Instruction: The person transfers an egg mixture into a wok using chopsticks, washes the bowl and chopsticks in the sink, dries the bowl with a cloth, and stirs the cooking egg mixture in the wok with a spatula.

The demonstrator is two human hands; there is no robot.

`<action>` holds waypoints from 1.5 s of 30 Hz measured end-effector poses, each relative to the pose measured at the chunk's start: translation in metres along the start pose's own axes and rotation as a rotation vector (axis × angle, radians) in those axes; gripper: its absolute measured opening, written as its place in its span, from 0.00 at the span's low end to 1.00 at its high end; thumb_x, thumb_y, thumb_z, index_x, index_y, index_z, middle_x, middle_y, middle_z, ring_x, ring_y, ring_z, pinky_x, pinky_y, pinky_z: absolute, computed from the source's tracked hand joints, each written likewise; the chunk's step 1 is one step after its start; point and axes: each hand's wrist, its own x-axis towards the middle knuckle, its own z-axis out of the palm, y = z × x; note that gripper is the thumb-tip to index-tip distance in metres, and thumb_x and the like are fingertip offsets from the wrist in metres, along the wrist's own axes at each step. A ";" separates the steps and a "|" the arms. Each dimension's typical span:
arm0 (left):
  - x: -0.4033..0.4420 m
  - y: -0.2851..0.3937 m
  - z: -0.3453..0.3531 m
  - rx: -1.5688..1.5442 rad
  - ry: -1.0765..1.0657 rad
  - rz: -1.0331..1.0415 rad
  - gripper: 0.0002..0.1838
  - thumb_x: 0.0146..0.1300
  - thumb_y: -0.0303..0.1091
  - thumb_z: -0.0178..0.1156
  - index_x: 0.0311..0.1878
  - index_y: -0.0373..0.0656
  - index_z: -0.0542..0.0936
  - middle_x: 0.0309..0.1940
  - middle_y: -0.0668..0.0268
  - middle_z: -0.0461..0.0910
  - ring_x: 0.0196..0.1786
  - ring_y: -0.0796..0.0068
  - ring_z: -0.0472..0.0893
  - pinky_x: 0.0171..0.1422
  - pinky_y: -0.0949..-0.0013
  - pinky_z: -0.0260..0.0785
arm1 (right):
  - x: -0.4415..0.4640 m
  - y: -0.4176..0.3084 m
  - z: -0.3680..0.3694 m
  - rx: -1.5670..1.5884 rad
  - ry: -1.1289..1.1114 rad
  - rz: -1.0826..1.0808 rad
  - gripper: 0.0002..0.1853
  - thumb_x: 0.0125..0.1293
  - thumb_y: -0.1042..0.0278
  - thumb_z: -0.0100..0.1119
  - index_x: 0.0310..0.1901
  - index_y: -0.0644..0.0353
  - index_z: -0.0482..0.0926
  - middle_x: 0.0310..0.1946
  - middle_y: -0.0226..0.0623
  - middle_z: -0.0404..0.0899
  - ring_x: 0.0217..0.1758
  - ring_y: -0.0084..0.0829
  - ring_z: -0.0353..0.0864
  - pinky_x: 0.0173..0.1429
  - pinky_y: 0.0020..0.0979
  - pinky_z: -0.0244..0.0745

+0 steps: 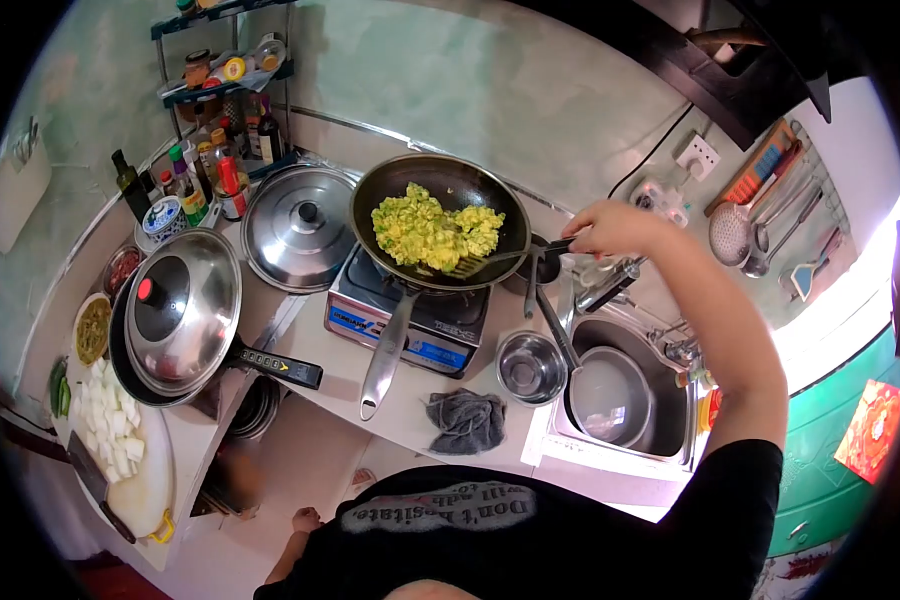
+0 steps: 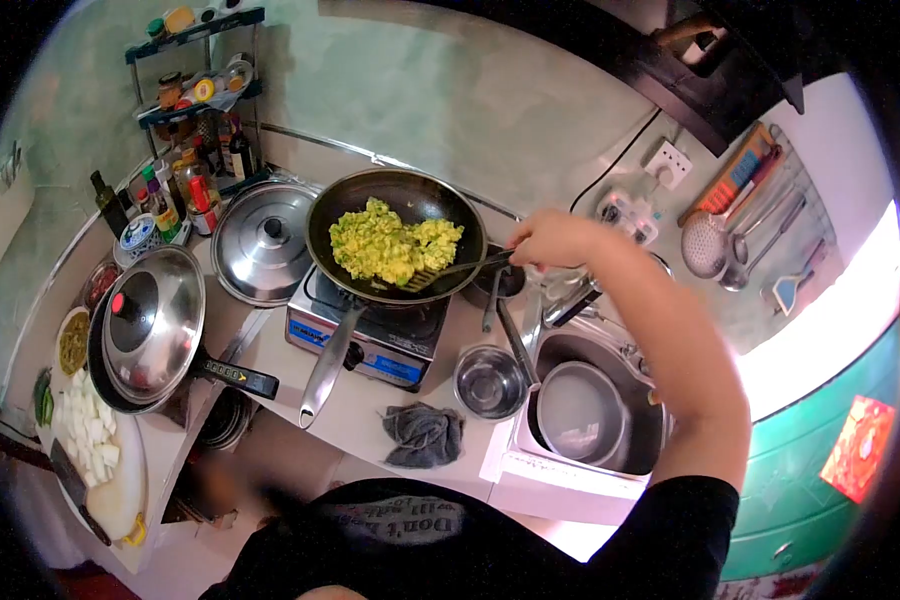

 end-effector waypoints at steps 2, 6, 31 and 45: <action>-0.007 0.015 0.004 -0.038 0.026 -0.166 0.12 0.54 0.38 0.54 0.34 0.38 0.75 0.23 0.62 0.78 0.28 0.74 0.78 0.33 0.72 0.71 | 0.016 0.006 0.036 0.144 0.150 0.066 0.18 0.51 0.65 0.57 0.44 0.61 0.74 0.27 0.36 0.78 0.24 0.23 0.75 0.33 0.25 0.70; -0.005 0.021 0.005 0.063 0.013 -0.121 0.12 0.56 0.37 0.52 0.35 0.38 0.74 0.23 0.62 0.77 0.27 0.72 0.77 0.31 0.70 0.71 | 0.065 0.018 0.097 0.140 0.369 -0.038 0.19 0.52 0.65 0.57 0.47 0.60 0.72 0.29 0.36 0.77 0.27 0.22 0.75 0.34 0.23 0.70; -0.019 0.035 -0.006 -0.051 0.018 -0.211 0.12 0.56 0.37 0.53 0.36 0.38 0.74 0.24 0.62 0.77 0.29 0.72 0.77 0.34 0.71 0.71 | 0.073 0.021 0.122 0.934 0.267 0.039 0.16 0.53 0.68 0.54 0.44 0.62 0.73 0.19 0.26 0.68 0.17 0.16 0.61 0.19 0.20 0.54; -0.015 0.025 -0.003 -0.079 -0.003 -0.205 0.13 0.54 0.38 0.53 0.37 0.38 0.74 0.24 0.61 0.78 0.28 0.71 0.78 0.32 0.70 0.71 | -0.006 0.043 0.110 0.922 0.113 0.085 0.17 0.53 0.70 0.53 0.47 0.62 0.72 0.24 0.26 0.70 0.25 0.17 0.65 0.29 0.18 0.62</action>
